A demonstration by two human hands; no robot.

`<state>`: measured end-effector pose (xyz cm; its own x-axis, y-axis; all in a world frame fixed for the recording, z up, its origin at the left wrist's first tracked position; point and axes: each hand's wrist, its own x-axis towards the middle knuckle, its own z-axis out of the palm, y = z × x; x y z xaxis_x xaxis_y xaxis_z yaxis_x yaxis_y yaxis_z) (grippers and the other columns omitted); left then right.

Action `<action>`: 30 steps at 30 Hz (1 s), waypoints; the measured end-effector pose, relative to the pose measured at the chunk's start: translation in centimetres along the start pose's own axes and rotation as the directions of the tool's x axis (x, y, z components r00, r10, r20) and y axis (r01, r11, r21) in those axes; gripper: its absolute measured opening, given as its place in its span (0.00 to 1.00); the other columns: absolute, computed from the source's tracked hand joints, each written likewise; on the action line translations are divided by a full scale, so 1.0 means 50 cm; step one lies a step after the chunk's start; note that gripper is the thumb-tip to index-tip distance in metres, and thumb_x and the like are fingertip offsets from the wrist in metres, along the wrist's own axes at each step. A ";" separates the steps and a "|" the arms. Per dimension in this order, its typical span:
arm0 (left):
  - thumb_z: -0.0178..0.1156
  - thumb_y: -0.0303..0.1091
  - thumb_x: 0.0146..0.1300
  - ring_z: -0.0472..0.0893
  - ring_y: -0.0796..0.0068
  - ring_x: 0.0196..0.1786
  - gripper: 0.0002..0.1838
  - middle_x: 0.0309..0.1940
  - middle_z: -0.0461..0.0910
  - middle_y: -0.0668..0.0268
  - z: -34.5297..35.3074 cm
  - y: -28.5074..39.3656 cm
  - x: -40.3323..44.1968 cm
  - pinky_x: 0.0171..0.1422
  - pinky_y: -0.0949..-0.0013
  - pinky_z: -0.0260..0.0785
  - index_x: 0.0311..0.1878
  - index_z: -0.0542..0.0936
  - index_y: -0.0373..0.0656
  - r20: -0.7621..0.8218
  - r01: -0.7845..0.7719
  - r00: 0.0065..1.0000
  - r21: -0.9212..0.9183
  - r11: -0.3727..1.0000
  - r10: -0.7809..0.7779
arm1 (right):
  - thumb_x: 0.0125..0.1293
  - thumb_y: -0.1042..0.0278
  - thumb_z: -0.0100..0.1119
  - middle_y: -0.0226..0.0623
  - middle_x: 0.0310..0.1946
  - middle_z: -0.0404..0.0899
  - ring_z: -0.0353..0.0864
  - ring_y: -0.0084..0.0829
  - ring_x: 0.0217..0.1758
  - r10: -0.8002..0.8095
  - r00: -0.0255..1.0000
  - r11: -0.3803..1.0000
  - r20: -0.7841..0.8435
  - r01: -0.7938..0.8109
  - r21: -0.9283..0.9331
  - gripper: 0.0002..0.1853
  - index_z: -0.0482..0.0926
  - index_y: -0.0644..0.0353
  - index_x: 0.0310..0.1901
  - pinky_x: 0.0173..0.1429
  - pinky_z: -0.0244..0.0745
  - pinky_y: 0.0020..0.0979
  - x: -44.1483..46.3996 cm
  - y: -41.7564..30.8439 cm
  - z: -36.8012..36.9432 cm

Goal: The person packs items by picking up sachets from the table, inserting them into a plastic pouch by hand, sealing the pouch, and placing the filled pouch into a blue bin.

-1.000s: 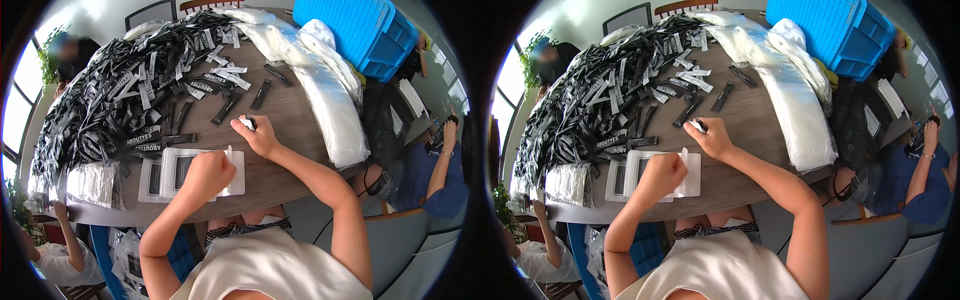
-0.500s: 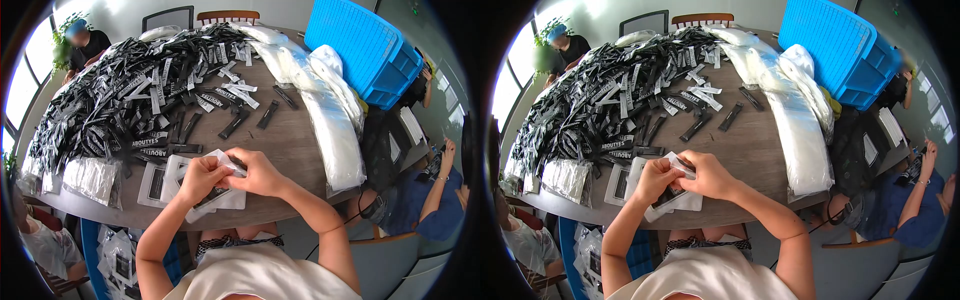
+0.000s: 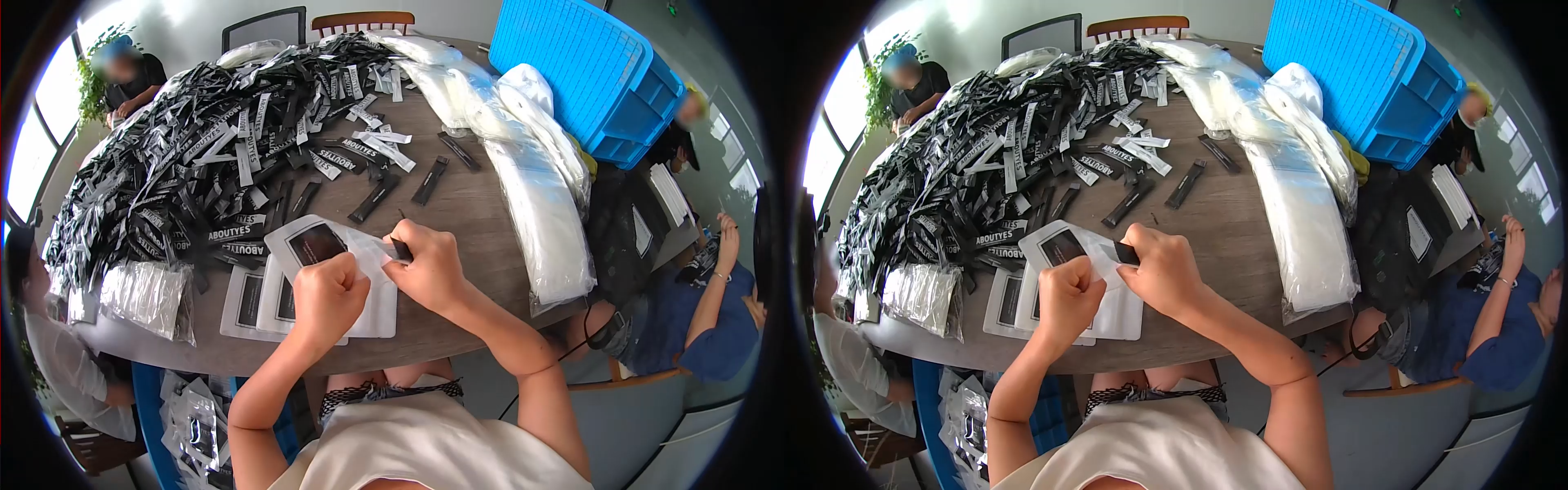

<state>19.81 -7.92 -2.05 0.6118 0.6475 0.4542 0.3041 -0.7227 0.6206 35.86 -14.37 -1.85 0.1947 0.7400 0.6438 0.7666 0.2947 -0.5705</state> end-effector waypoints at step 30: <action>0.77 0.40 0.31 0.65 0.57 0.52 0.59 0.51 0.65 0.54 -0.009 0.023 0.028 0.56 0.58 0.55 0.70 0.57 0.39 0.000 -0.231 0.972 0.161 0.960 0.234 | 0.50 0.71 0.74 0.28 0.33 0.77 0.76 0.17 0.40 0.244 0.944 0.881 -0.221 -0.120 0.458 0.24 0.73 0.61 0.47 0.46 0.73 0.24 0.021 0.020 -0.010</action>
<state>20.70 -7.76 -0.40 0.6656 0.4609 0.5870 0.2681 -0.8817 0.3882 37.17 -13.61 -1.50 0.5063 0.6369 0.5814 0.3711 0.4477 -0.8135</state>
